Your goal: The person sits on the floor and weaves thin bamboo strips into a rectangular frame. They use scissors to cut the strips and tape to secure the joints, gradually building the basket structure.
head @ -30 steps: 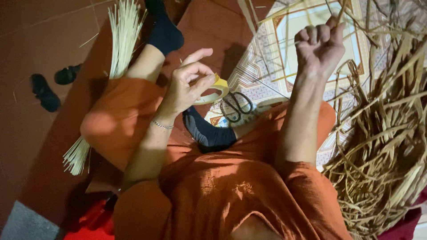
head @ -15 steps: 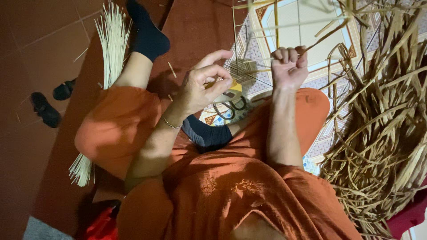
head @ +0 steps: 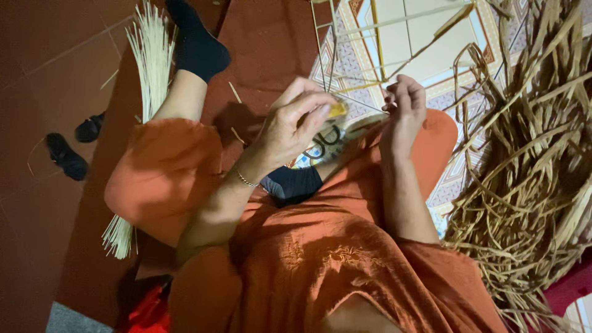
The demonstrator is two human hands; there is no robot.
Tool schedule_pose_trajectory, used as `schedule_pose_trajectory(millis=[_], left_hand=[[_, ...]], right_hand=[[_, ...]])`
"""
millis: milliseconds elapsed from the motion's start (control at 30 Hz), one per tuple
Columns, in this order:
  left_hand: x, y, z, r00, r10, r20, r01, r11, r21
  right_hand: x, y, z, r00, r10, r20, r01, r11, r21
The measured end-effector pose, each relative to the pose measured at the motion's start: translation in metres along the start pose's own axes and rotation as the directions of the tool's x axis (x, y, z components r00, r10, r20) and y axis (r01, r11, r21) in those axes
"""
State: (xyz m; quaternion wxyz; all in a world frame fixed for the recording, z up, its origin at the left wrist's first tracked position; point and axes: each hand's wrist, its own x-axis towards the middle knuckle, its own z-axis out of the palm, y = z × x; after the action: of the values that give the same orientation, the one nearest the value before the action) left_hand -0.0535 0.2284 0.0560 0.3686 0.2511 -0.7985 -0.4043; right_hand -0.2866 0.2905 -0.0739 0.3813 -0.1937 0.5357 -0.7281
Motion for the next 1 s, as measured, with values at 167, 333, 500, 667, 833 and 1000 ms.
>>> schedule_pose_trajectory(millis=[167, 333, 500, 667, 833, 1000], left_hand=[[0.006, 0.008, 0.021, 0.998, 0.05, 0.042, -0.052, 0.998, 0.045], [0.01, 0.015, 0.031, 0.992, 0.104, 0.064, -0.11, 0.99, 0.09], [0.012, 0.02, 0.034, 0.987, 0.116, 0.11, -0.132, 0.979, 0.154], [0.008, 0.015, 0.032, 0.983, 0.142, 0.114, -0.154, 0.983, 0.104], [-0.004, 0.012, 0.031, 0.892, -0.326, 0.313, 0.344, 0.939, -0.002], [-0.003, 0.015, 0.007, 0.953, 0.241, 0.184, -0.28, 0.932, 0.232]], right_hand=[[-0.047, -0.05, 0.003, 0.901, -0.205, 0.382, 0.295, 0.936, -0.194], [-0.058, -0.093, 0.025, 0.734, -0.422, 0.532, 0.656, 0.641, -0.397], [-0.058, -0.097, 0.031, 0.681, -0.511, 0.525, 0.732, 0.493, -0.471], [-0.048, -0.09, 0.02, 0.761, -0.458, 0.459, 0.647, 0.578, -0.497], [-0.035, -0.085, 0.009, 0.811, -0.442, 0.382, 0.583, 0.649, -0.488], [-0.019, -0.09, -0.001, 0.89, -0.359, 0.282, 0.434, 0.856, -0.28]])
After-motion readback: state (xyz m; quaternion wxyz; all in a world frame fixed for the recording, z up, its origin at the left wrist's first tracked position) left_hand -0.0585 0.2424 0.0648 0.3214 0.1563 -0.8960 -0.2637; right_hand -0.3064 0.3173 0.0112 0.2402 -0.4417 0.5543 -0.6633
